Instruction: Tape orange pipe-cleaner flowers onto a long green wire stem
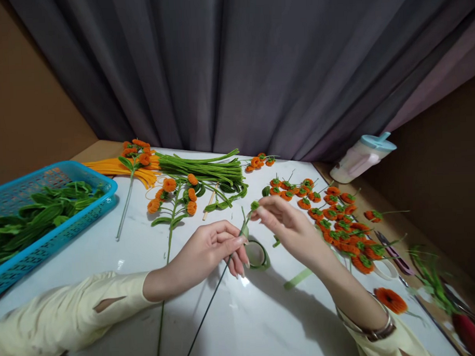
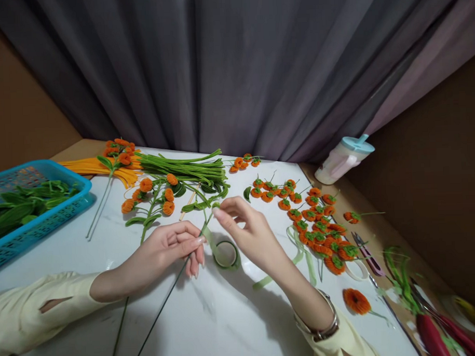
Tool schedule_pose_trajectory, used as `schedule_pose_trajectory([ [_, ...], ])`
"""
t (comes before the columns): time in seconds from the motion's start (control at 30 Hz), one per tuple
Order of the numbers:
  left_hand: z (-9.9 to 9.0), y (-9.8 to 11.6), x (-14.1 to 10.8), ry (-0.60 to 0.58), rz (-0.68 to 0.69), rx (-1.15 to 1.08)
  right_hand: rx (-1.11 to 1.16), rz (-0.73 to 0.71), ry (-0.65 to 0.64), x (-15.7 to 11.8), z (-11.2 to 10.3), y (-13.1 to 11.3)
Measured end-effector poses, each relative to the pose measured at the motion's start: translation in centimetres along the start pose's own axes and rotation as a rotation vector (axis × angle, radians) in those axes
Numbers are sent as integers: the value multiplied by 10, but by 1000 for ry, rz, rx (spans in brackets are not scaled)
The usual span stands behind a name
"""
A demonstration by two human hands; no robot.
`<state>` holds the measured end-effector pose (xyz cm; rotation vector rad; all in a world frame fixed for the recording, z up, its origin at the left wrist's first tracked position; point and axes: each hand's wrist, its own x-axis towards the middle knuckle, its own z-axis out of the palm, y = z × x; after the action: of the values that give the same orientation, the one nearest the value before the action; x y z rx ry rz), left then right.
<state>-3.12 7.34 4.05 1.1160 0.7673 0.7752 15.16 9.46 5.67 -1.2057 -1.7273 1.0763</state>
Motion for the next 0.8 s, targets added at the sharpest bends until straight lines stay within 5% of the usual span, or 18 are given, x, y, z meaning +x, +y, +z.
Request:
schedule_pose_trajectory([
  [0.13, 2, -4, 1, -5, -18, 13, -87, -73, 110, 1, -8, -5],
  [0.4, 3, -11, 1, -34, -67, 43, 50, 11, 152, 8, -5, 9],
  [0.67, 2, -15, 3, -31, -67, 16, -143, -63, 696, 13, -80, 15],
  [0.8, 0, -16, 3, -26, -61, 11, -324, -32, 727, 5, -106, 17],
])
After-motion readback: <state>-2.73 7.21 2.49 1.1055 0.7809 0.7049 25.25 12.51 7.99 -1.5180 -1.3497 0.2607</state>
